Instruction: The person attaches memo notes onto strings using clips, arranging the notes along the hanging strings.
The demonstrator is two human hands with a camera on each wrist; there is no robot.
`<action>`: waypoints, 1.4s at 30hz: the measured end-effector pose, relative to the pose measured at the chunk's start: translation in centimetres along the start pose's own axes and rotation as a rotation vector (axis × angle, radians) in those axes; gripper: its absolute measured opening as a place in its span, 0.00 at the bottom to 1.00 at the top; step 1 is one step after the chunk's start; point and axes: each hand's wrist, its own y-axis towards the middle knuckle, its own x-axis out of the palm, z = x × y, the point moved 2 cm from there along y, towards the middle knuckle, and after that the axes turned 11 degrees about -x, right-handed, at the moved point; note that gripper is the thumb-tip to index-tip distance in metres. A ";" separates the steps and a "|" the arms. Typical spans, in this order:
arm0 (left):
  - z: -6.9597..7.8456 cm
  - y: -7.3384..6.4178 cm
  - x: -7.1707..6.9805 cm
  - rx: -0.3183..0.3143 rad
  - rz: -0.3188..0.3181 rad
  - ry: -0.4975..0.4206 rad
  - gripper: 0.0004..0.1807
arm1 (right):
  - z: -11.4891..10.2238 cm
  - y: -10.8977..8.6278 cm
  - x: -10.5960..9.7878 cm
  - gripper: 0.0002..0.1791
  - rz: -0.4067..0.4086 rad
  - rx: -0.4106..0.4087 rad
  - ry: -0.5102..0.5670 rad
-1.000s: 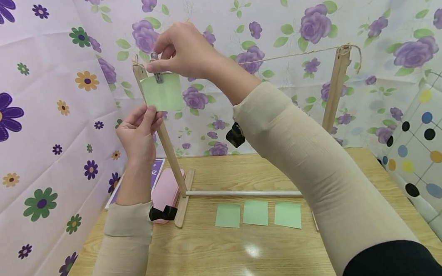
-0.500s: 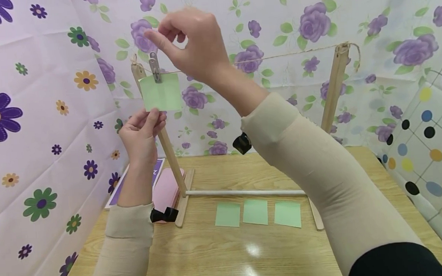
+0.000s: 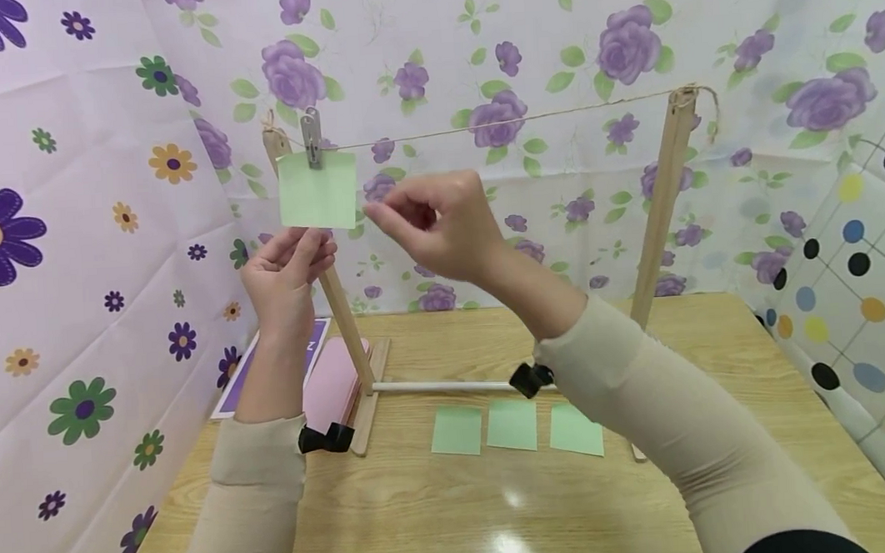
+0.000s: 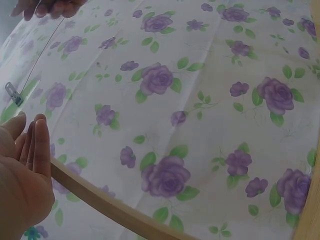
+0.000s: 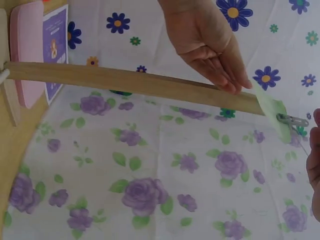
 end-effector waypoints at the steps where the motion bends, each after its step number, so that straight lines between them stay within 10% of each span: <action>1: 0.0 0.0 0.0 -0.002 -0.006 0.001 0.08 | -0.1 -0.9 -0.1 0.11 -0.014 0.024 0.002; 22: -4.0 -3.6 -0.8 -0.147 -0.092 0.215 0.10 | -3.4 -19.3 -4.3 0.08 -0.091 0.842 0.117; 29: -6.1 -6.1 -1.8 -0.263 -0.079 0.408 0.16 | -4.6 -23.9 -6.9 0.08 -0.032 0.931 0.108; 42: -15.1 -12.2 -4.6 -0.513 -0.240 0.587 0.20 | -8.4 -30.3 -11.0 0.14 -0.017 1.189 -0.041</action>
